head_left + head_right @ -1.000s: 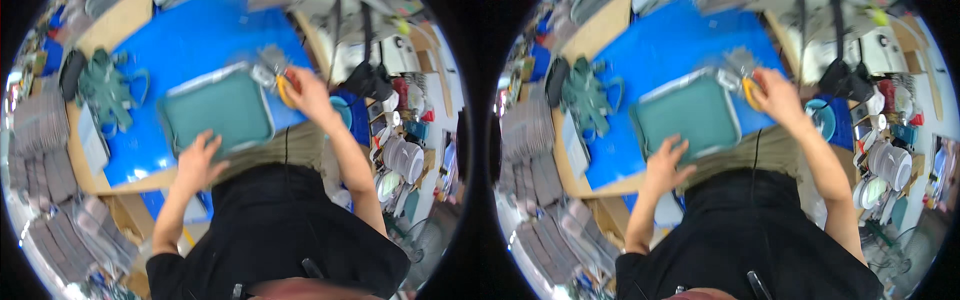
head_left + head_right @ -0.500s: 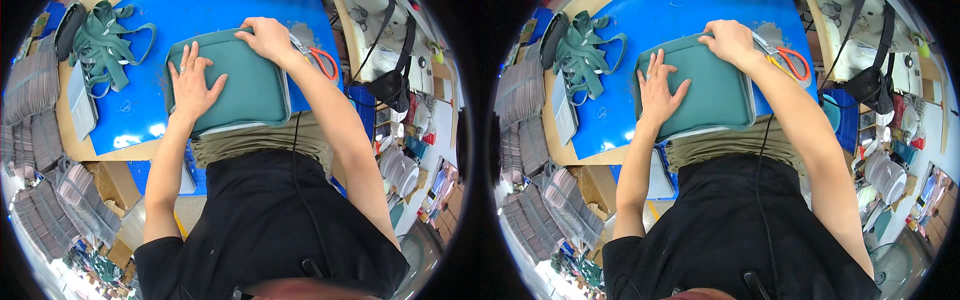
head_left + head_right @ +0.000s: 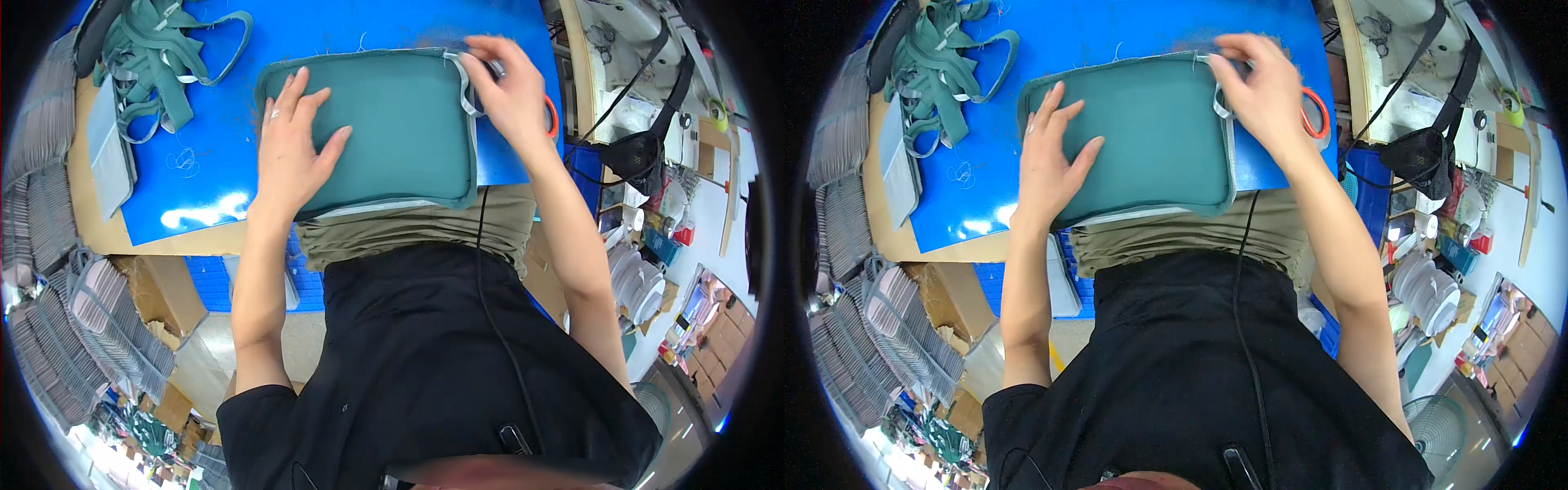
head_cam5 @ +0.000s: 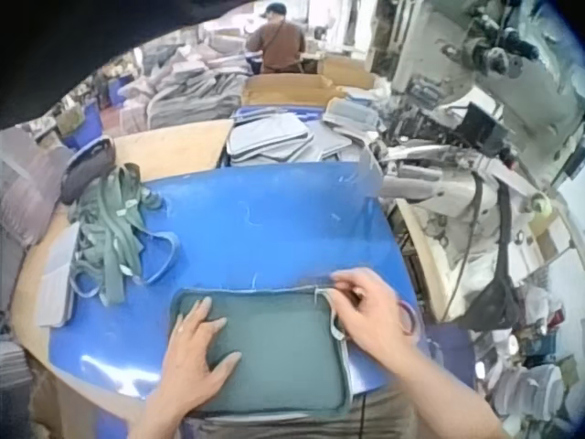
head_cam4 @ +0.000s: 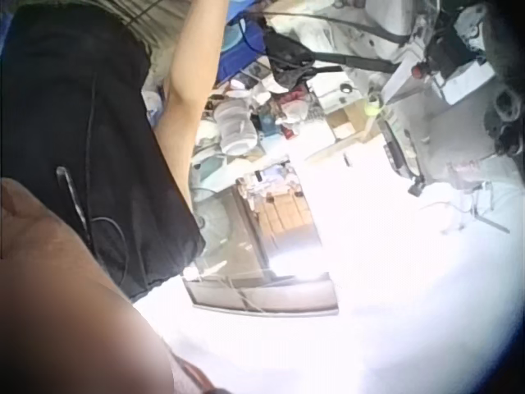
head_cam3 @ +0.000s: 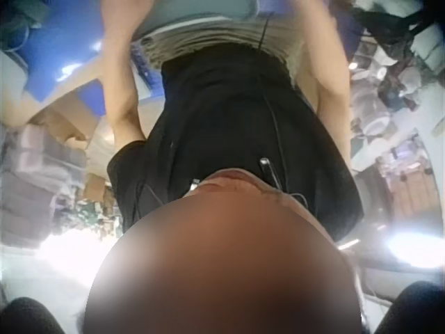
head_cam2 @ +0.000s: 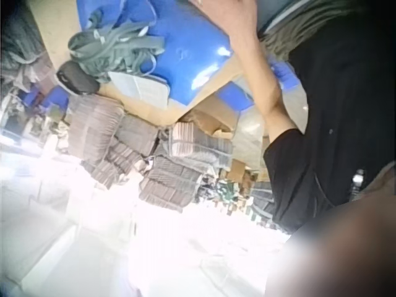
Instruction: Sewing and trimming the edges of fabric pouches using an industrial sewing machine.
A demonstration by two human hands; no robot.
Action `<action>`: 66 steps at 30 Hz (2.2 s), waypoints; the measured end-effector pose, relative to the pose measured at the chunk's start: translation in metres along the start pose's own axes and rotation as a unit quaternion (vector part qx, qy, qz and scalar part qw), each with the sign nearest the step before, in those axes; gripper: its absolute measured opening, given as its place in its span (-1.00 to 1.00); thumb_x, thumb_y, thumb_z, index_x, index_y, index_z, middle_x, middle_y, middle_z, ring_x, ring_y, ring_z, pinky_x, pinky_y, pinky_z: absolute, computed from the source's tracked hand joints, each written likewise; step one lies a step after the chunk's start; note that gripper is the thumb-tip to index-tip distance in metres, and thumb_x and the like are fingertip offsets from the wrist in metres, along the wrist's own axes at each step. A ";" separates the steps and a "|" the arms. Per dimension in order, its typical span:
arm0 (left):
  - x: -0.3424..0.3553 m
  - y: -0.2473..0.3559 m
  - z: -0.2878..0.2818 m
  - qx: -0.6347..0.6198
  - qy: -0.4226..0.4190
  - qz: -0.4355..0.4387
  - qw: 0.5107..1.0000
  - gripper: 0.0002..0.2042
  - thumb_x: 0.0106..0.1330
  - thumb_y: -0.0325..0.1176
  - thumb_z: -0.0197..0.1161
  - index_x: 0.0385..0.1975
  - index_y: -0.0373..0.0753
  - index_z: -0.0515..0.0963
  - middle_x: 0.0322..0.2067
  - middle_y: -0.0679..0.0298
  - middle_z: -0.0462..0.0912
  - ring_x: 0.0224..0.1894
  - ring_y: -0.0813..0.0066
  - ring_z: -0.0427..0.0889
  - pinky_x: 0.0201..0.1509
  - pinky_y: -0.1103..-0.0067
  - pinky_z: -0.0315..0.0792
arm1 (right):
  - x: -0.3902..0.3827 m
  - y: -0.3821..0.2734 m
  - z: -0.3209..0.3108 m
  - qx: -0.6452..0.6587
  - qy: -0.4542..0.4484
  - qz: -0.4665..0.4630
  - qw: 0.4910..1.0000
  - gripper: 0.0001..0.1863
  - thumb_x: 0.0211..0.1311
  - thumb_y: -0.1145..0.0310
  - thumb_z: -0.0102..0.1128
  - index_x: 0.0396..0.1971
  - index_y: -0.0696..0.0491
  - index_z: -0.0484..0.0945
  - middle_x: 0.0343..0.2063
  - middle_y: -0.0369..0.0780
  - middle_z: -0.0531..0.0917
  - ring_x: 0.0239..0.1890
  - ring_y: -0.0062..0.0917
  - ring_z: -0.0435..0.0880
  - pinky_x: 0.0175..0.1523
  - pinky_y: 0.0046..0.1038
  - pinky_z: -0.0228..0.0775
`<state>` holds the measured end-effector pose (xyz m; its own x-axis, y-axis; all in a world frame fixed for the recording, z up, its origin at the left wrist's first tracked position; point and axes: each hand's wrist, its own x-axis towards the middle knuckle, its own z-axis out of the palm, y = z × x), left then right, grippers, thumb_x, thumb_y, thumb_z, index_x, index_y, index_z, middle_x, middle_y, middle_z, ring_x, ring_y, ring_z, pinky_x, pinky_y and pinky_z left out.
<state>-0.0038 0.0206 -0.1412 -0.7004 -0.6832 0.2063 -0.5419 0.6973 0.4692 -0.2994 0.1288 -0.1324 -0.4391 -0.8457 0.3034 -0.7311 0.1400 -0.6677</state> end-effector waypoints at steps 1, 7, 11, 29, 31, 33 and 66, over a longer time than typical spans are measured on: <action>-0.005 0.002 -0.007 -0.036 0.010 0.000 0.999 -0.54 0.22 -0.31 0.47 0.13 -0.21 0.56 0.42 -0.01 0.38 0.46 -0.03 0.34 0.48 0.08 0.23 | -0.013 0.008 -0.011 -0.005 0.029 0.013 0.999 -0.72 0.25 0.30 0.39 -0.09 0.09 0.70 -0.22 -0.17 0.74 -0.13 -0.34 0.72 0.03 -0.37 0.54; -0.092 -0.049 -0.056 -0.009 0.241 -0.108 0.964 -0.73 0.28 -0.62 0.34 -0.02 -0.30 0.65 0.10 0.02 0.67 0.12 0.18 0.65 0.20 0.39 0.51 | -0.077 0.041 -0.055 -0.066 0.063 0.076 0.993 -0.77 0.31 0.43 0.36 -0.06 0.12 0.68 -0.09 -0.16 0.68 -0.02 -0.43 0.66 0.11 -0.45 0.48; -0.202 -0.119 -0.046 -0.116 0.361 -0.327 0.866 -0.86 0.46 -0.53 0.26 -0.06 -0.36 0.62 -0.08 0.18 0.71 -0.08 0.52 0.66 -0.02 0.59 0.55 | -0.101 0.057 -0.055 -0.049 0.072 0.073 0.994 -0.75 0.34 0.46 0.37 -0.01 0.11 0.68 -0.03 -0.20 0.70 0.00 -0.50 0.64 0.15 -0.47 0.44; -0.355 -0.198 0.119 0.122 -0.206 -0.535 0.810 0.27 -0.17 0.10 0.71 0.55 -0.10 0.00 0.54 -0.09 -0.03 0.56 -0.31 -0.05 0.42 -0.16 0.26 | -0.080 0.044 -0.071 0.032 0.025 0.143 0.989 -0.57 0.51 0.27 0.25 0.20 0.25 0.54 0.05 -0.14 0.69 0.05 -0.55 0.67 0.22 -0.49 0.47; -0.382 -0.187 0.122 0.150 -0.230 -0.524 0.806 0.36 -0.14 0.02 0.71 0.59 -0.19 -0.20 0.51 -0.26 -0.02 0.57 -0.33 -0.08 0.58 -0.13 -0.04 | -0.080 0.039 -0.066 -0.001 0.031 0.133 0.991 -0.58 0.51 0.28 0.24 0.19 0.25 0.56 0.08 -0.17 0.67 0.05 -0.57 0.65 0.23 -0.50 0.45; -0.397 -0.195 0.113 0.126 -0.202 -0.520 0.820 0.34 -0.11 -0.03 0.71 0.58 -0.20 -0.19 0.50 -0.27 0.00 0.57 -0.32 -0.09 0.60 -0.08 -0.10 | -0.082 0.042 -0.064 0.022 0.029 0.133 0.990 -0.59 0.51 0.29 0.25 0.18 0.25 0.57 0.08 -0.18 0.67 0.06 -0.58 0.65 0.23 -0.50 0.44; -0.002 0.002 -0.097 -0.360 -0.257 -0.259 0.859 -0.73 0.49 -0.18 0.30 -0.31 -0.26 0.72 -0.57 0.53 0.53 -0.56 0.81 0.40 -0.53 0.73 0.27 | -0.015 -0.022 -0.088 0.390 -0.448 0.147 0.791 -0.76 0.32 0.30 0.40 -0.15 0.14 0.68 -0.21 -0.37 0.70 -0.11 -0.71 0.63 0.03 -0.59 0.47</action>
<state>0.0414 0.0024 -0.0576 -0.6653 -0.5464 -0.5088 -0.5441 -0.1118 0.8315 -0.3229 0.1839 -0.0624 0.2714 -0.9103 -0.3126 0.0315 0.3330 -0.9424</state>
